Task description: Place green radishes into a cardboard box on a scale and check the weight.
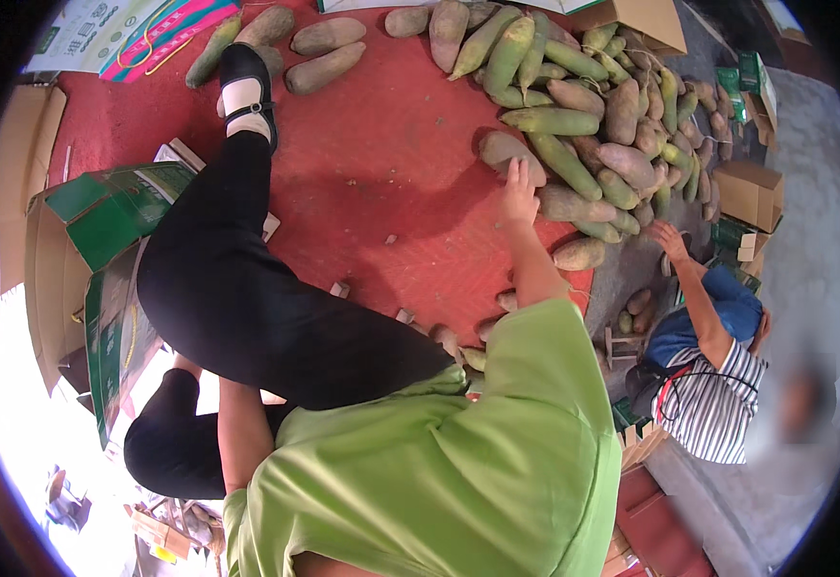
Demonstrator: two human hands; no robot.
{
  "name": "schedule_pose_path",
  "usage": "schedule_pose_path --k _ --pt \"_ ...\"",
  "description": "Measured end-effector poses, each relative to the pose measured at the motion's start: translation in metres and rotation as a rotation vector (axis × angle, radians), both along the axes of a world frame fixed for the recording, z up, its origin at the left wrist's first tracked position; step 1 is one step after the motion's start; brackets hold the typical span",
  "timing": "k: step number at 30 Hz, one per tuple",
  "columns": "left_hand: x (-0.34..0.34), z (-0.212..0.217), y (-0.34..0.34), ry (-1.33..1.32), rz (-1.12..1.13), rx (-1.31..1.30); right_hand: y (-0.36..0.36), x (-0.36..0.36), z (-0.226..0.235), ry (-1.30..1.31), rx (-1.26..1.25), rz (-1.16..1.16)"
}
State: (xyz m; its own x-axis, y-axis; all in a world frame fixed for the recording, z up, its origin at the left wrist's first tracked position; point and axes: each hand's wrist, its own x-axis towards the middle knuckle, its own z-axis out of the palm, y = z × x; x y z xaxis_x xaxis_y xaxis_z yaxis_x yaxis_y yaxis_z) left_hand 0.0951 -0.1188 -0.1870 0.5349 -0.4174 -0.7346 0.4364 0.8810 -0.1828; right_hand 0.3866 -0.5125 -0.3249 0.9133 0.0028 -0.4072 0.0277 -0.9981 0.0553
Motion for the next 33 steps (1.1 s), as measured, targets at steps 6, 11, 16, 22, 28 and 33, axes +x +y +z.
schedule_pose_path --k 6,11,16,22,28,33 --pt "0.012 -0.005 -0.003 -0.021 -0.021 -0.061 -0.016 -0.005 0.014 -0.174 0.027 0.113" --pt "0.017 -0.003 0.004 -0.044 0.019 -0.053 -0.008 0.03 0.007 0.12 -0.132 0.269" --pt "0.016 -0.002 -0.003 -0.05 0.184 0.045 0.014 0.025 -0.001 0.057 -0.255 0.352" --pt "0.024 -0.001 -0.011 -0.093 0.357 0.16 0.004 0.014 -0.018 0.111 -0.153 0.301" --pt "0.028 -0.003 -0.013 -0.171 0.441 0.193 0.045 -0.022 -0.005 0.202 0.039 0.148" --pt "0.027 -0.004 -0.011 -0.252 0.458 0.175 0.066 -0.034 -0.007 0.24 0.486 0.111"
